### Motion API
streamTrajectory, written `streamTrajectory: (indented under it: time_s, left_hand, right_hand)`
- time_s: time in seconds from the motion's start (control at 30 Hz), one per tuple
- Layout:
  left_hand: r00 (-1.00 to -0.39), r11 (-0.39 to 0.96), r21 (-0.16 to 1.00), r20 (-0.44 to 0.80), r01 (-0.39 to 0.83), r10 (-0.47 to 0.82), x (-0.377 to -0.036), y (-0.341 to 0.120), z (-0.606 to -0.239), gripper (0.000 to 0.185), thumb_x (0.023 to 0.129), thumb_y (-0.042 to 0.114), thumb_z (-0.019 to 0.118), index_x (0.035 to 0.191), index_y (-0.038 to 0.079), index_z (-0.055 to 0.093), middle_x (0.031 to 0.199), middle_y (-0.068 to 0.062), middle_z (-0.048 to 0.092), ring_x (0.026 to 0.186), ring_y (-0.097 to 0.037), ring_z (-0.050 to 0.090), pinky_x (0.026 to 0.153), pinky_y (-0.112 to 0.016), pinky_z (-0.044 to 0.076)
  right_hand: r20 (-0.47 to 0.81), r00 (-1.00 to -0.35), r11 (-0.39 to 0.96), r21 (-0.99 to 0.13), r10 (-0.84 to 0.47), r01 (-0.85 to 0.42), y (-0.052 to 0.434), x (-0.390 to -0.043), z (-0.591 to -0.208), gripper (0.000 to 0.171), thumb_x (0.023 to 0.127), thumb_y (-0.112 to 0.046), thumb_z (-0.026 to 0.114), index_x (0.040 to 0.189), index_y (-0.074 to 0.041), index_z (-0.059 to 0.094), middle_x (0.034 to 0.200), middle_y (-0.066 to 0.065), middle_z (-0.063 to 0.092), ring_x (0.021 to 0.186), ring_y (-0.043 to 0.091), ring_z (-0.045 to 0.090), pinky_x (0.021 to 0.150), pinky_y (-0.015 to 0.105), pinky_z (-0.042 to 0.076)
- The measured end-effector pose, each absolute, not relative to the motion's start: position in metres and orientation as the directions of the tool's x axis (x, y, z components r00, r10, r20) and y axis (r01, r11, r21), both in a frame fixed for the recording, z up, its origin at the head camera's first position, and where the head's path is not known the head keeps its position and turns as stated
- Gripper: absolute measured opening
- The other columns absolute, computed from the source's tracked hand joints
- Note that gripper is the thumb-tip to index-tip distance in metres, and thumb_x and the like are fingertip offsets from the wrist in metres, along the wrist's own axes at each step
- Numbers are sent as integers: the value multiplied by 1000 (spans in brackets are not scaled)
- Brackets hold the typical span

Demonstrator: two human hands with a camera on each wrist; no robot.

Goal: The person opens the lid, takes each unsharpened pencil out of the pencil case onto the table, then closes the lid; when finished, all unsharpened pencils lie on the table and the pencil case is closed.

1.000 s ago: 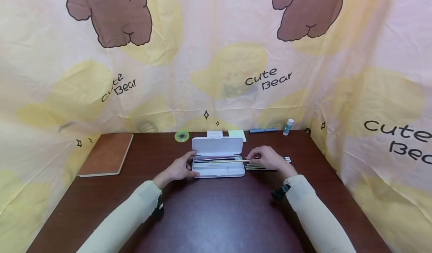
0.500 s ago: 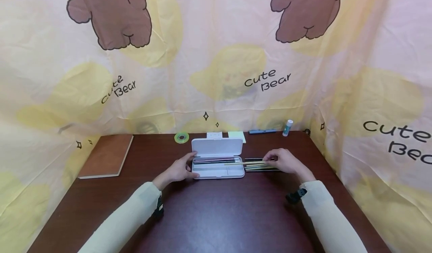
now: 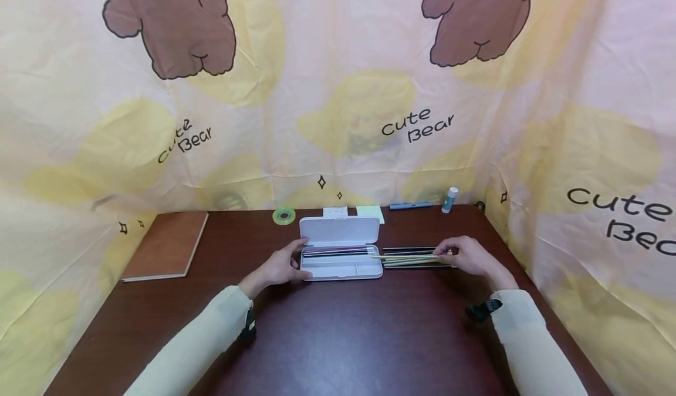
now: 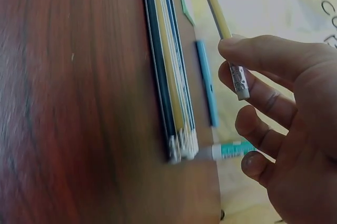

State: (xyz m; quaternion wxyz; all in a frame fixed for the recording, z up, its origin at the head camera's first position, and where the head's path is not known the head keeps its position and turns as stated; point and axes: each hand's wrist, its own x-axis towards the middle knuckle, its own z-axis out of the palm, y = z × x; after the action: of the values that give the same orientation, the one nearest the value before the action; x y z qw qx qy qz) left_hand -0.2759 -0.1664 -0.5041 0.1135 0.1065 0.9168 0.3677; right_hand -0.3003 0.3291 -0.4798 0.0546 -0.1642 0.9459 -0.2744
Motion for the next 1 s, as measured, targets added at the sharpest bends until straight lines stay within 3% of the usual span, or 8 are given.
streamTrajectory:
  time_s: [0.23,0.63,1.0]
  left_hand:
    - [-951,709,697,-134,109,278,-276,-166,-504,94,78,33,86,155,23,33,145,-7,56,84,-15,56,74,-28,47]
    - [-948,699,704,-120,128,294,-277,-167,-504,95,77,31,88,154,20,34,142,-11,58,82,-14,59,72,-27,49]
    - [-952,715,691,-135,108,275,-278,-168,-506,94,77,34,87,155,23,34,142,-7,58,85,-15,57,75,-28,48]
  right_hand:
    - [-13,-939,809,-511,-343,-289,347,-296,-487,9,92,-20,72,99,-18,77,95,-3,73,88,18,59,82,37,48]
    - [-80,-947,832,-504,-312,-231,352,-296,-499,6,89,-22,74,92,-27,76,99,-4,74,94,16,60,87,40,47]
    - [-85,-956,849,-487,-282,-207,349,-299,-503,7,89,-19,74,95,-21,78,103,2,75,96,21,61,92,50,48]
